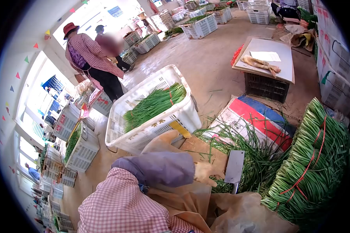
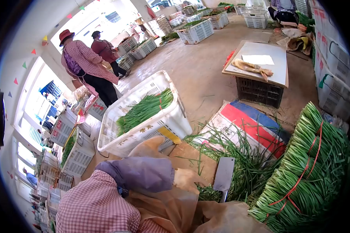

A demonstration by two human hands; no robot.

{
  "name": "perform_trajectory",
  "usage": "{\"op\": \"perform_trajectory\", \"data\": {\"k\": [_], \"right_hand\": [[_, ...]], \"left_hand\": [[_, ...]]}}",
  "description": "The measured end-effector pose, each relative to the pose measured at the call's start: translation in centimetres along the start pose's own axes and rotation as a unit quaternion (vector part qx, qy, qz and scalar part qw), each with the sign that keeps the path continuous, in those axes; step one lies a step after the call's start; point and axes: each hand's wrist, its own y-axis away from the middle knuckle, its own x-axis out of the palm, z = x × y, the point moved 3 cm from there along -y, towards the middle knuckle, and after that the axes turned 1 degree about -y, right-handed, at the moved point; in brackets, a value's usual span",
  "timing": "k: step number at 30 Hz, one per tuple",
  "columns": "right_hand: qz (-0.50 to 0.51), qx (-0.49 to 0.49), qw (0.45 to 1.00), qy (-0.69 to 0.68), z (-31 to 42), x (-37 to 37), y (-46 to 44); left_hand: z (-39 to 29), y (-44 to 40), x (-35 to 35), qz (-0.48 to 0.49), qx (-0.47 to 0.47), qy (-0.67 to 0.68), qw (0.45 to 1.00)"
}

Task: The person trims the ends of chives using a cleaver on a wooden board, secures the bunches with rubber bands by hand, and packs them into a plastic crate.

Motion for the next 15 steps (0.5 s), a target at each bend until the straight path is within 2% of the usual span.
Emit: {"op": "perform_trajectory", "data": {"k": [4, 7, 8, 9, 11, 13, 14, 15], "right_hand": [[-0.069, -0.026, 0.985, -0.157, 3.4, -6.3, 2.6], [-0.101, -0.081, 0.955, -0.266, 8.5, -10.9, 5.5], [-0.101, -0.106, 0.945, -0.294, 10.5, -11.6, 6.6], [-0.091, -0.129, 0.935, -0.318, 12.6, -11.9, 7.6], [-0.067, -0.153, 0.924, -0.344, 17.9, -10.6, 10.0], [-0.1, -0.126, 0.938, -0.306, 23.0, -6.5, 12.0], [-0.022, -0.148, 0.937, -0.317, 26.0, -4.1, 12.5], [0.024, -0.153, 0.932, -0.329, 28.3, -1.5, 13.0]], "left_hand": [[-1.0, 0.4, -0.7, -0.03, 0.045, 0.002, 0.999], [-2.6, 0.5, -1.5, -0.044, 0.067, 0.055, 0.995], [-3.4, 0.7, -1.9, -0.095, 0.119, 0.011, 0.988], [-4.5, 1.2, -2.7, -0.137, 0.158, 0.031, 0.977], [-8.3, 2.1, -4.7, -0.212, 0.248, 0.045, 0.944], [-11.0, 3.6, -8.1, -0.193, 0.284, 0.047, 0.938], [-11.3, 4.4, -9.6, -0.233, 0.34, 0.056, 0.91], [-11.0, 5.2, -11.0, -0.235, 0.343, 0.073, 0.906]]}}
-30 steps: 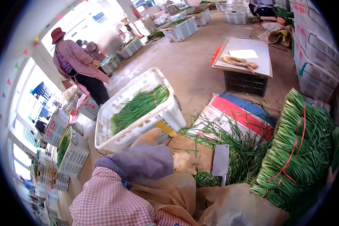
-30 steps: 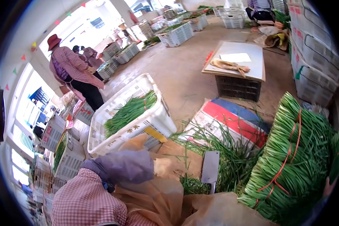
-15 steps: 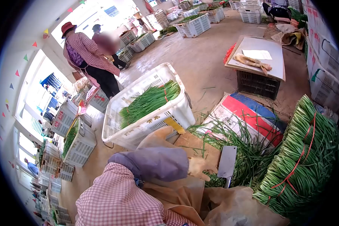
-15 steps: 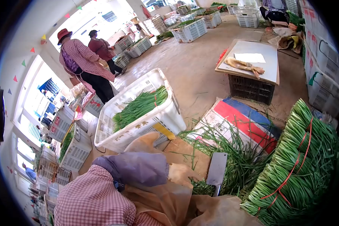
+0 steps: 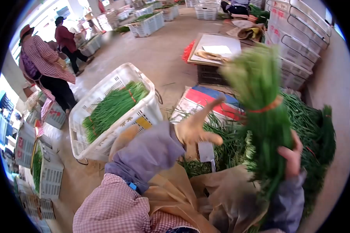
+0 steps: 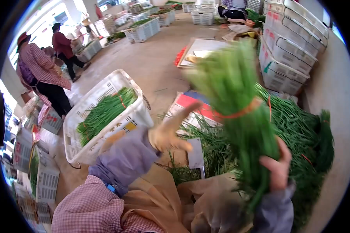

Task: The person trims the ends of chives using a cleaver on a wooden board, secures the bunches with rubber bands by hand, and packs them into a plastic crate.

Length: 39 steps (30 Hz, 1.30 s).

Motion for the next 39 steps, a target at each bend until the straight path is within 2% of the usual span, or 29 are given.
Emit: {"op": "perform_trajectory", "data": {"k": [1, 2, 4, 5, 6, 7, 8, 9, 10, 11, 12, 13, 14, 15, 16, 18, 19, 21, 23, 25, 28, 29, 30, 32, 33, 35, 36, 37, 39], "right_hand": [[0.049, 0.033, 0.997, -0.041, -0.1, 3.6, 0.0], [0.105, 0.064, 0.989, -0.086, -0.4, 7.3, 0.2], [0.167, 0.106, 0.974, -0.107, -1.3, 14.2, 1.1], [0.197, 0.119, 0.967, -0.11, -1.8, 17.3, 1.6], [0.224, 0.132, 0.959, -0.111, -2.5, 20.3, 2.1], [0.246, 0.159, 0.95, -0.107, -3.4, 22.7, 2.4], [0.313, 0.149, 0.937, -0.026, -3.5, 25.1, 2.4], [0.38, 0.092, 0.92, 0.031, -4.2, 27.0, 2.1], [0.442, 0.034, 0.892, 0.085, -4.1, 29.0, 2.1], [0.487, 0.025, 0.846, 0.215, -3.4, 30.1, 2.0], [0.427, -0.093, 0.795, 0.421, -3.7, 30.4, 1.8], [0.368, -0.144, 0.824, 0.407, -4.5, 30.9, 1.2], [0.308, -0.193, 0.845, 0.391, -5.0, 31.6, 1.0], [0.281, -0.076, 0.927, 0.235, -3.2, 33.1, 1.5], [0.24, -0.048, 0.95, 0.193, -1.8, 34.9, 2.3], [0.191, -0.171, 0.959, 0.118, -2.3, 39.8, 3.6], [0.208, -0.189, 0.954, 0.108, -3.6, 41.9, 3.7], [0.241, -0.189, 0.948, 0.092, -5.9, 45.7, 4.2], [0.232, -0.166, 0.952, 0.113, -6.9, 47.7, 5.5], [0.2, -0.148, 0.955, 0.16, -10.2, 47.3, 5.7], [0.198, -0.104, 0.974, 0.04, -14.0, 47.4, 5.5], [0.182, -0.119, 0.974, 0.061, -14.4, 46.6, 5.2], [0.165, -0.133, 0.974, 0.082, -14.8, 45.8, 4.9], [0.096, -0.108, 0.981, 0.127, -15.4, 43.4, 4.4], [0.119, -0.097, 0.985, 0.078, -15.9, 41.8, 3.7], [0.152, -0.054, 0.986, -0.033, -15.6, 39.8, 3.1], [0.198, -0.033, 0.978, -0.049, -13.4, 39.9, 3.7], [0.214, -0.039, 0.975, -0.045, -13.2, 39.8, 3.8], [0.232, -0.036, 0.971, -0.031, -13.3, 39.0, 3.7]], "left_hand": [[0.4, 0.0, -1.4, -0.036, 0.055, 0.074, 0.995], [-3.0, 0.4, -3.1, -0.035, 0.093, 0.19, 0.977], [-1.5, 3.7, -5.5, -0.052, 0.055, 0.284, 0.956], [-0.3, 5.8, -6.1, -0.123, 0.041, 0.36, 0.924], [0.0, 8.2, -7.7, -0.151, 0.041, 0.349, 0.924], [1.1, 10.3, -8.5, -0.197, 0.014, 0.401, 0.895], [2.0, 12.6, -9.0, -0.241, -0.013, 0.453, 0.858], [2.2, 14.3, -9.5, -0.259, -0.027, 0.504, 0.823], [2.2, 15.8, -10.5, -0.291, -0.023, 0.469, 0.834], [2.2, 17.0, -11.6, -0.321, -0.02, 0.434, 0.842], [2.4, 18.1, -12.7, -0.349, -0.017, 0.399, 0.848], [2.8, 19.0, -13.8, -0.371, 0.001, 0.348, 0.861], [3.2, 19.8, -14.6, -0.39, -0.022, 0.307, 0.868], [3.4, 20.2, -15.1, -0.37, -0.056, 0.31, 0.874], [3.4, 20.7, -15.7, -0.354, -0.086, 0.307, 0.879], [5.2, 21.8, -16.3, -0.403, -0.113, 0.21, 0.884], [3.2, 22.7, -16.5, -0.42, -0.196, 0.141, 0.875], [4.9, 22.3, -15.6, -0.492, -0.101, 0.148, 0.852], [5.3, 22.1, -15.2, -0.468, 0.019, 0.387, 0.794], [5.6, 23.1, -15.7, -0.486, -0.053, 0.365, 0.793], [5.6, 23.4, -15.9, -0.484, -0.08, 0.392, 0.778], [6.2, 23.3, -15.4, -0.49, -0.073, 0.308, 0.812], [5.3, 23.6, -15.4, -0.429, -0.089, 0.314, 0.842], [3.7, 24.5, -16.2, -0.325, -0.094, 0.24, 0.91], [2.4, 24.9, -16.9, -0.256, -0.061, 0.265, 0.928], [1.8, 25.9, -18.1, -0.234, -0.111, 0.214, 0.942], [1.8, 26.1, -18.4, -0.221, -0.135, 0.187, 0.948], [1.4, 26.4, -18.9, -0.252, -0.15, 0.097, 0.951], [-0.3, 26.5, -19.5, -0.178, -0.196, 0.214, 0.94]]}}
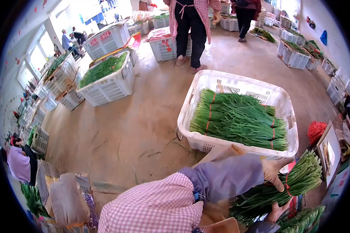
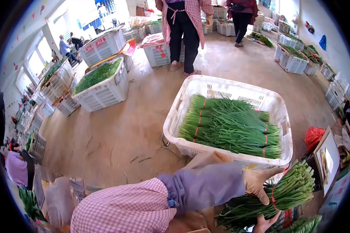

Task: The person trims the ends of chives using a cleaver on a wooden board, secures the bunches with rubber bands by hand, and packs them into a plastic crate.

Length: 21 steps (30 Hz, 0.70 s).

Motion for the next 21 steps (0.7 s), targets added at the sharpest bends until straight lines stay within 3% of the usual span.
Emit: {"op": "perform_trajectory", "data": {"k": [2, 5, 10, 13, 16, 19, 21], "right_hand": [[0.003, 0.018, 1.0, 0.006, -1.6, -0.5, 0.6], [0.006, 0.044, 0.998, 0.036, -3.3, -0.9, 0.5], [0.069, 0.094, 0.993, -0.015, -5.3, -2.0, 0.0], [0.078, 0.113, 0.985, 0.106, -5.5, -3.7, -1.2], [0.065, 0.028, 0.997, -0.031, 1.1, 0.2, -0.7], [-0.037, -0.118, 0.979, 0.164, 6.1, 5.6, 1.0], [-0.009, -0.104, 0.984, 0.147, 2.9, 5.7, -0.1]], "left_hand": [[3.3, -2.9, 1.3, 0.113, 0.117, 0.089, 0.983], [3.1, -2.4, 1.8, 0.108, 0.086, 0.157, 0.978], [2.7, -2.2, 3.1, 0.064, 0.092, 0.241, 0.964], [2.4, -1.9, 2.4, -0.027, 0.165, 0.141, 0.976], [1.1, -0.7, 1.6, -0.107, 0.128, 0.128, 0.978], [1.5, -0.9, 1.6, -0.146, 0.117, 0.16, 0.969], [2.7, -2.5, 2.1, -0.159, 0.149, 0.15, 0.964]]}}
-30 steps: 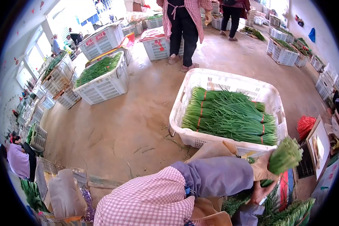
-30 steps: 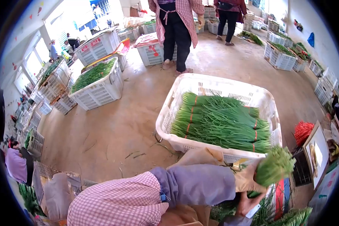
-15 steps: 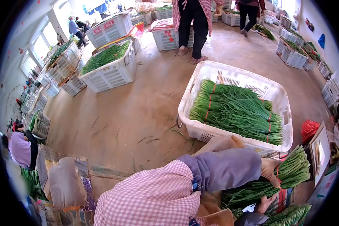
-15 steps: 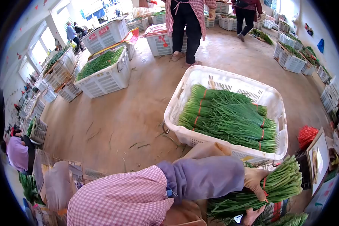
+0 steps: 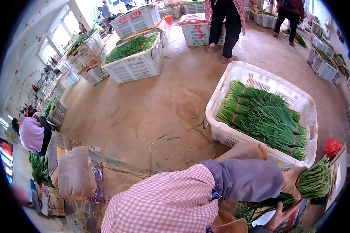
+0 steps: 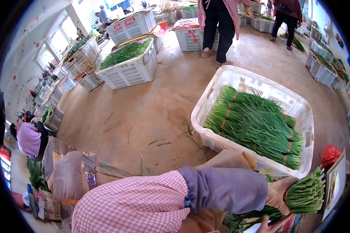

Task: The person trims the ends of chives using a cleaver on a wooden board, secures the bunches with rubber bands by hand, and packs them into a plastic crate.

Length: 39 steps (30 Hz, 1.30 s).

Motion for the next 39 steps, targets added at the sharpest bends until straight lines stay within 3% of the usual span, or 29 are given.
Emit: {"op": "perform_trajectory", "data": {"k": [2, 4, 6, 7, 10, 12, 13, 14, 15, 16, 18, 20, 21, 26, 28, 30, 34, 39], "right_hand": [[-0.029, 0.074, 0.995, 0.06, -5.2, 1.2, 1.2], [-0.021, 0.12, 0.992, -0.03, -6.6, 2.8, 2.3], [0.026, 0.166, 0.986, -0.017, -10.2, 3.6, 3.6], [0.058, 0.19, 0.98, -0.016, -10.8, 4.1, 4.1], [0.071, 0.16, 0.978, 0.117, -8.9, 4.0, 7.6], [0.14, 0.216, 0.966, -0.002, -8.1, 4.7, 7.4], [0.17, 0.248, 0.952, -0.057, -7.5, 4.7, 7.5], [0.184, 0.304, 0.92, -0.168, -4.8, 4.3, 6.7], [0.221, 0.256, 0.928, -0.155, -6.7, 3.1, 7.2], [0.237, 0.23, 0.939, -0.099, -8.3, 0.9, 5.8], [0.179, 0.269, 0.935, -0.149, -8.3, -1.5, 5.5], [0.091, 0.312, 0.924, -0.202, -7.6, -2.8, 4.5], [0.024, 0.281, 0.928, -0.242, -8.2, -3.0, 4.8], [-0.042, 0.256, 0.928, -0.269, -8.0, -0.9, 6.0], [-0.039, 0.242, 0.942, -0.227, -8.7, -1.9, 5.9], [-0.053, 0.25, 0.92, -0.296, -9.4, -3.1, 6.0], [-0.127, 0.251, 0.918, -0.28, -9.8, -4.8, 6.2], [-0.261, 0.169, 0.907, -0.286, -7.8, -7.9, 5.5]], "left_hand": [[0.8, -0.1, -0.2, 0.001, 0.006, 0.015, 1.0], [0.5, -0.3, -0.2, -0.007, 0.013, 0.085, 0.996], [-0.2, -0.2, -1.1, -0.028, -0.054, 0.022, 0.998], [0.3, -0.4, -0.9, -0.01, -0.042, -0.009, 0.999], [1.1, 0.9, -0.3, 0.02, 0.003, -0.04, 0.999], [1.5, 1.2, 0.3, 0.05, -0.016, -0.006, 0.999], [1.3, 1.4, -0.1, 0.048, 0.048, -0.036, 0.997], [2.0, 1.5, -0.1, 0.088, 0.006, 0.08, 0.993], [1.0, 1.7, 0.7, 0.095, -0.077, 0.142, 0.982], [2.1, 0.1, 1.3, 0.094, -0.052, 0.004, 0.994], [2.6, 0.1, 0.3, 0.103, -0.048, -0.26, 0.959], [3.8, 0.1, 1.0, 0.109, -0.068, -0.246, 0.961], [4.0, 0.0, 1.6, 0.123, -0.054, -0.292, 0.947], [5.6, 0.1, 2.7, 0.157, -0.055, -0.327, 0.93], [5.2, 0.0, 3.8, 0.16, -0.097, -0.329, 0.925], [5.4, -0.2, 4.2, 0.156, -0.128, -0.336, 0.92], [6.3, -0.8, 4.6, 0.165, -0.171, -0.376, 0.896], [7.5, -1.0, 4.9, 0.217, -0.174, -0.357, 0.891]]}}
